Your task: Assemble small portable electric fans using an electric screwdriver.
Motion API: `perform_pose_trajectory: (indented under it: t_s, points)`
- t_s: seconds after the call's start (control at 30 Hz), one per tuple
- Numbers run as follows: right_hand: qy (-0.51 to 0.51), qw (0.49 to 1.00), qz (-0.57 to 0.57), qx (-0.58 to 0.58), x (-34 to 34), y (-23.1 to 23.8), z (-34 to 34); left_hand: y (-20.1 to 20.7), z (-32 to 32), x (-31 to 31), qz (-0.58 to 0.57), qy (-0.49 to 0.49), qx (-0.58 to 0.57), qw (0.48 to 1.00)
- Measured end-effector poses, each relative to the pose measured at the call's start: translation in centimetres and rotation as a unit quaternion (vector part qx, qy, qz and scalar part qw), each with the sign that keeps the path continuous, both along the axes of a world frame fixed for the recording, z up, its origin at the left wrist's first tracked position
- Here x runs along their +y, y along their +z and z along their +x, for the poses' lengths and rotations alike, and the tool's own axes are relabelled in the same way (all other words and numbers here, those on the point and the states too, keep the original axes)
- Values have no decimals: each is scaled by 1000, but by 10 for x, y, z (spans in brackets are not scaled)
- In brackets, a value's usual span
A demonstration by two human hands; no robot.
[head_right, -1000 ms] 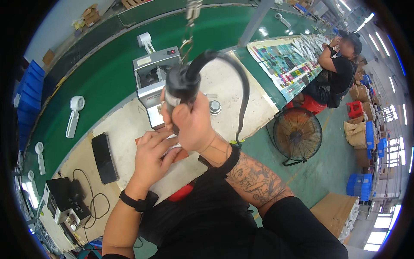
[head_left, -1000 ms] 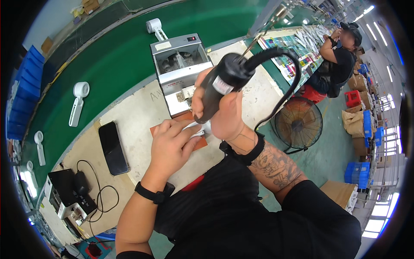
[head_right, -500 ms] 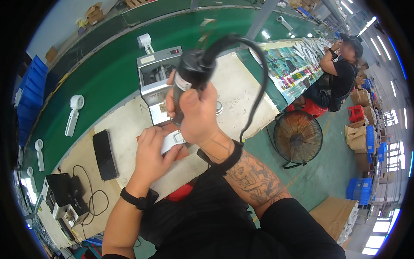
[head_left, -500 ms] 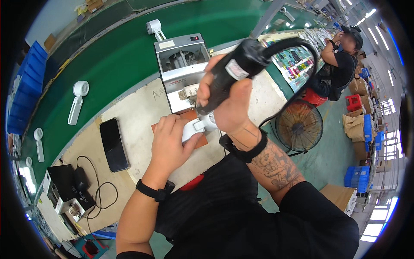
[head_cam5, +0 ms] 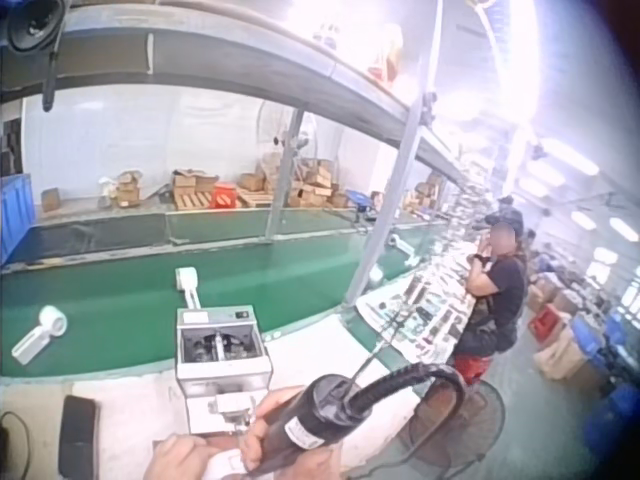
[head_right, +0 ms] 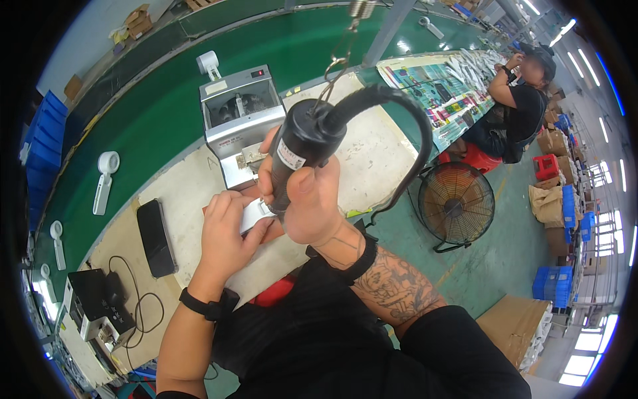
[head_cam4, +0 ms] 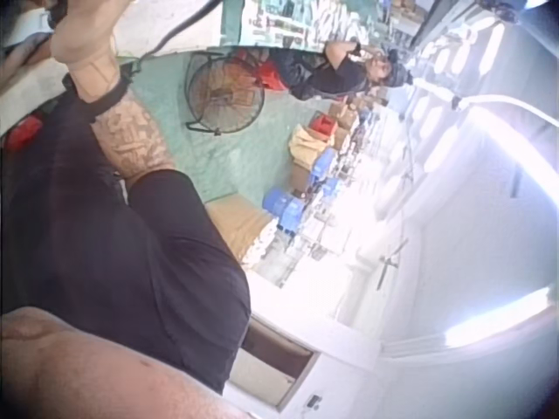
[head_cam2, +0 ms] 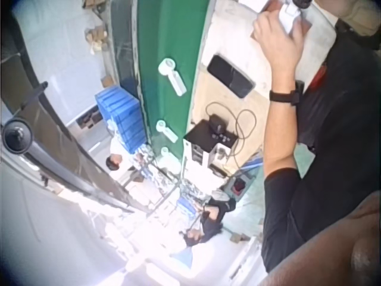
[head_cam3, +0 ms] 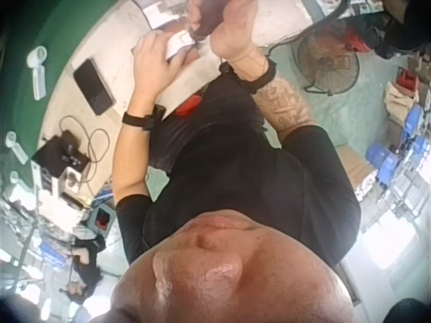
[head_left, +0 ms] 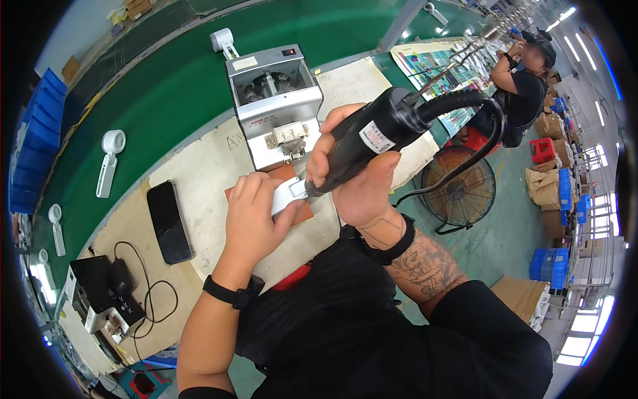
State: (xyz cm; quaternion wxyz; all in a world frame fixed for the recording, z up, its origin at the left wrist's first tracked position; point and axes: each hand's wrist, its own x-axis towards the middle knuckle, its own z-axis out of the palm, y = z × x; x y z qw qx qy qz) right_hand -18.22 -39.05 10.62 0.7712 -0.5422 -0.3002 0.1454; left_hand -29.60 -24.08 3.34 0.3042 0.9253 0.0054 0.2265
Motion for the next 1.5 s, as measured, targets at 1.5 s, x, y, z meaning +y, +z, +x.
perform_pose_trajectory:
  t_s: [1.5]
  points:
    - [-198,979,-39,39,-176,-21,47,14,233,232,46,361,154,918]
